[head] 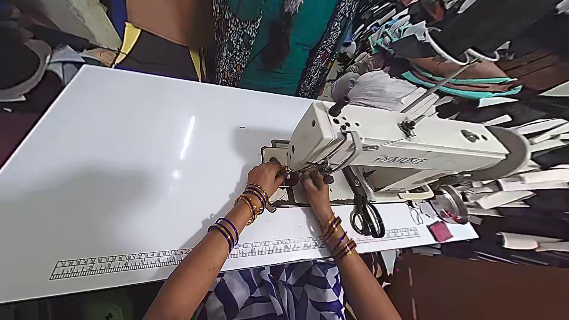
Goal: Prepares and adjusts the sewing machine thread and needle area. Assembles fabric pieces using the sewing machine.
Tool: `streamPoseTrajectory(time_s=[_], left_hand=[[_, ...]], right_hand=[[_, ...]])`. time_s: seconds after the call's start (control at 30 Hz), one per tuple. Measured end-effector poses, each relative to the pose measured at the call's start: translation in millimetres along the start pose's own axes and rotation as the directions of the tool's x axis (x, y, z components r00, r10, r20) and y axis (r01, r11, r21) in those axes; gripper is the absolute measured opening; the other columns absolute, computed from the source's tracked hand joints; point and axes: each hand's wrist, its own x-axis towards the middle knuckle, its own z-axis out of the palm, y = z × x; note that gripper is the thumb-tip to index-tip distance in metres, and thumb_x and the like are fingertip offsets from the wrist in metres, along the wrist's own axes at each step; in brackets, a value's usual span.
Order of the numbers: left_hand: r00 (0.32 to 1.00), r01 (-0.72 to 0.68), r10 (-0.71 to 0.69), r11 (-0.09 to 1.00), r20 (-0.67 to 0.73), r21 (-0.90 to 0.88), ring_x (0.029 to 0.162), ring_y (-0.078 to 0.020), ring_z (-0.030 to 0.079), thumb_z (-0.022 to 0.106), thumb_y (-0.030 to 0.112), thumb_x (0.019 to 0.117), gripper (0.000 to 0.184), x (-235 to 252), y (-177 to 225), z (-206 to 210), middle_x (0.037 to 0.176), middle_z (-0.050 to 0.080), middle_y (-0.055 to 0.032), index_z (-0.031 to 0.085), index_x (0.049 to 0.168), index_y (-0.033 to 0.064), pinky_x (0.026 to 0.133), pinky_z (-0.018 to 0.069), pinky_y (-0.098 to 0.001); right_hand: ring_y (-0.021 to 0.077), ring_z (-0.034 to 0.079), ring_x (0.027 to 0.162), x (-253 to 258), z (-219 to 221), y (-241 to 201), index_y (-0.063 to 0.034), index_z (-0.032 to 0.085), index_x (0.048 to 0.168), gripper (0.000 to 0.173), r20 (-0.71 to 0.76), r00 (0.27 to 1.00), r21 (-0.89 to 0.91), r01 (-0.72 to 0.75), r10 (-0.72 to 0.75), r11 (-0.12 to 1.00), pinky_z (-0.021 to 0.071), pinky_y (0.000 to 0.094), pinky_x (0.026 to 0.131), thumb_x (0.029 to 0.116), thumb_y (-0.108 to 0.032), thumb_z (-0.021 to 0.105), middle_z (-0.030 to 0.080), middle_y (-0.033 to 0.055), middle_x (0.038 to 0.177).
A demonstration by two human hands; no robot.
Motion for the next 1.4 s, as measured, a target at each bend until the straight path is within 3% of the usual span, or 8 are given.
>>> streamPoseTrajectory(time_s=[0.2,0.3,0.47,0.7,0.93,1.13,1.23,1.4], left_hand=[[0.999,-0.007,0.010,0.998,0.046,-0.063,0.107,-0.0374,0.068,0.055,0.031,0.1053,0.036,-3,-6,-6,0.111,0.073,-0.0206,0.073,0.118,0.0027,0.098,0.0482,-0.0580],[0.995,0.017,-0.012,0.999,0.095,-0.052,0.105,-0.0356,0.069,0.058,0.039,0.1024,0.042,-15,-1,-9,0.109,0.073,-0.0190,0.073,0.114,0.0022,0.094,0.0489,-0.0583],[0.991,0.061,-0.064,0.998,0.113,0.032,0.111,-0.0297,0.068,0.063,0.034,0.0992,0.033,-29,21,2,0.118,0.073,-0.0102,0.075,0.119,0.0104,0.095,0.0497,-0.0559],[0.996,-0.056,0.050,0.996,0.078,0.065,0.100,-0.0324,0.071,0.062,0.023,0.0966,0.028,-24,10,1,0.106,0.074,-0.0159,0.076,0.108,0.0027,0.088,0.0521,-0.0544],[0.953,0.290,-0.279,0.952,-0.117,0.096,0.113,-0.0445,0.065,0.062,0.028,0.1002,0.031,46,4,-33,0.114,0.071,-0.0236,0.071,0.118,0.0042,0.094,0.0450,-0.0684],[0.942,0.213,-0.267,0.944,-0.205,-0.252,0.149,-0.0407,0.033,0.037,0.007,0.1099,0.047,29,-46,14,0.155,0.035,-0.0369,0.030,0.149,-0.0191,0.123,0.0245,-0.0439],[0.948,0.024,-0.139,0.929,-0.286,-0.370,0.136,-0.0229,0.044,0.038,0.004,0.1077,0.048,-4,-35,9,0.148,0.039,-0.0337,0.024,0.146,-0.0209,0.114,0.0326,-0.0283],[0.921,-0.385,0.353,0.892,-0.166,-0.236,0.107,-0.0102,0.058,0.060,0.005,0.0920,0.047,-76,-8,41,0.116,0.057,-0.0276,0.040,0.121,-0.0270,0.092,0.0502,-0.0244]], right_hand=[[-0.0031,0.049,0.051,-69,-42,-9,-0.0260,0.057,0.077,0.034,0.101,0.983,0.639,-0.183,0.155,0.747,0.0413,0.0159,0.049,0.1057,-0.025,0.038,0.053,-0.0162,0.060],[-0.0081,0.044,0.047,-120,-47,-10,-0.0173,0.061,0.085,0.014,0.283,0.959,0.401,-0.132,0.015,0.906,0.0362,0.0122,0.045,0.0885,-0.008,0.052,0.049,-0.0167,0.056],[0.0112,0.058,0.056,-125,-38,-22,-0.0020,0.064,0.086,0.010,0.384,0.799,0.075,0.473,-0.463,0.878,0.0477,0.0227,0.053,0.0883,-0.010,0.059,0.059,0.0061,0.065],[0.0392,0.071,0.074,-3,-24,-6,-0.0048,0.078,0.107,0.026,0.428,0.831,-0.330,0.511,-0.357,0.794,0.0526,0.0568,0.063,0.0916,-0.011,0.058,0.074,0.0199,0.088],[0.0385,0.071,0.074,-19,-16,3,-0.0094,0.079,0.110,0.029,0.387,0.851,-0.359,0.493,-0.354,0.792,0.0523,0.0548,0.062,0.0924,-0.013,0.057,0.072,0.0192,0.086],[0.0259,0.070,0.072,-116,-50,7,0.0016,0.078,0.097,0.021,0.296,0.866,0.094,0.393,-0.402,0.915,0.0543,0.0439,0.068,0.0912,-0.007,0.060,0.073,0.0151,0.082],[0.0079,0.058,0.065,-169,-82,17,0.0117,0.073,0.098,0.021,0.163,0.919,0.391,0.275,-0.360,0.879,0.0460,0.0211,0.065,0.0932,-0.002,0.058,0.069,0.0142,0.076],[0.0131,0.069,0.083,-267,-183,119,0.0089,0.072,0.105,0.022,-0.079,0.933,0.147,-0.339,0.352,0.929,0.0563,0.0311,0.080,0.0954,-0.004,0.058,0.074,0.0160,0.095]])
